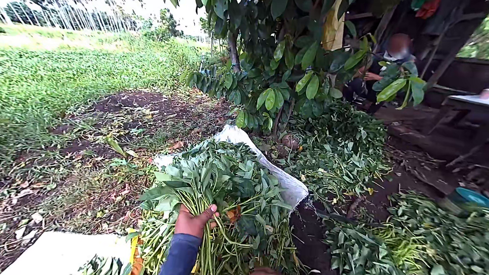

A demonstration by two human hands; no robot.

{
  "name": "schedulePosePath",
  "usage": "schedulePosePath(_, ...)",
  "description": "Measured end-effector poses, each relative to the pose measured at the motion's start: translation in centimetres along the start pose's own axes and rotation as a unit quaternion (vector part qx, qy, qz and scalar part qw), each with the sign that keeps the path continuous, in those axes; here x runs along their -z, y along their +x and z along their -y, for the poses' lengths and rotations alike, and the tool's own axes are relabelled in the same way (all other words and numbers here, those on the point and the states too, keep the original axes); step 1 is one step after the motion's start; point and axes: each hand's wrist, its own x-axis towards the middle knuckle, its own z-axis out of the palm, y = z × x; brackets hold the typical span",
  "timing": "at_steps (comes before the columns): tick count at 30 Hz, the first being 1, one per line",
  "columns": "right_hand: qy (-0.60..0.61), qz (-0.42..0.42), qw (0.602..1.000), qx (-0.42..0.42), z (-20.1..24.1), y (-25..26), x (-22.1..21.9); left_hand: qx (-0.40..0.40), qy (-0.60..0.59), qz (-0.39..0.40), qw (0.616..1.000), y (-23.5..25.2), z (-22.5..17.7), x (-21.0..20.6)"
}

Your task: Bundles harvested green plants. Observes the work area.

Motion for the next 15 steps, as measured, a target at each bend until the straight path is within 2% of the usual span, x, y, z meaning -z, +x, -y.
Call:
schedulePosePath(2, 0.041, -0.116, 0.992, -0.009, 3.3, -0.2, 3.1, 0.003, 0.014, 0.006, 1.000, -0.2, 0.2, -0.5)
schedulePosePath(4, 0.006, -0.186, 0.982, 0.025, 6.1, 0.8, 3.7, 0.007, 0.010, 0.026, 1.000, -0.7, 0.7, -1.1)
schedulePosePath(6, -0.061, -0.155, 0.986, 0.028, 8.4, 2.2, 3.4, 0.003, -0.005, 0.034, 0.999, -1.2, 0.9, -1.7)
schedulePosePath(8, -0.106, -0.103, 0.989, 0.018, 9.7, 3.2, 2.8, -0.008, -0.039, 0.008, 0.999, -1.1, 0.5, -1.4)
schedulePosePath(10, -0.099, -0.078, 0.991, 0.038, 8.5, 3.9, 1.6, -0.051, -0.071, -0.046, 0.995, -0.1, -0.4, 0.4)
schedulePosePath(13, 0.008, -0.086, 0.993, 0.078, 3.6, 5.5, -0.6, -0.090, -0.076, -0.107, 0.987, 1.5, -1.8, 4.0)
schedulePosePath(15, 0.120, -0.104, 0.986, 0.056, 3.9, 6.3, 1.3, -0.095, -0.079, -0.118, 0.985, 2.2, -2.1, 5.3)
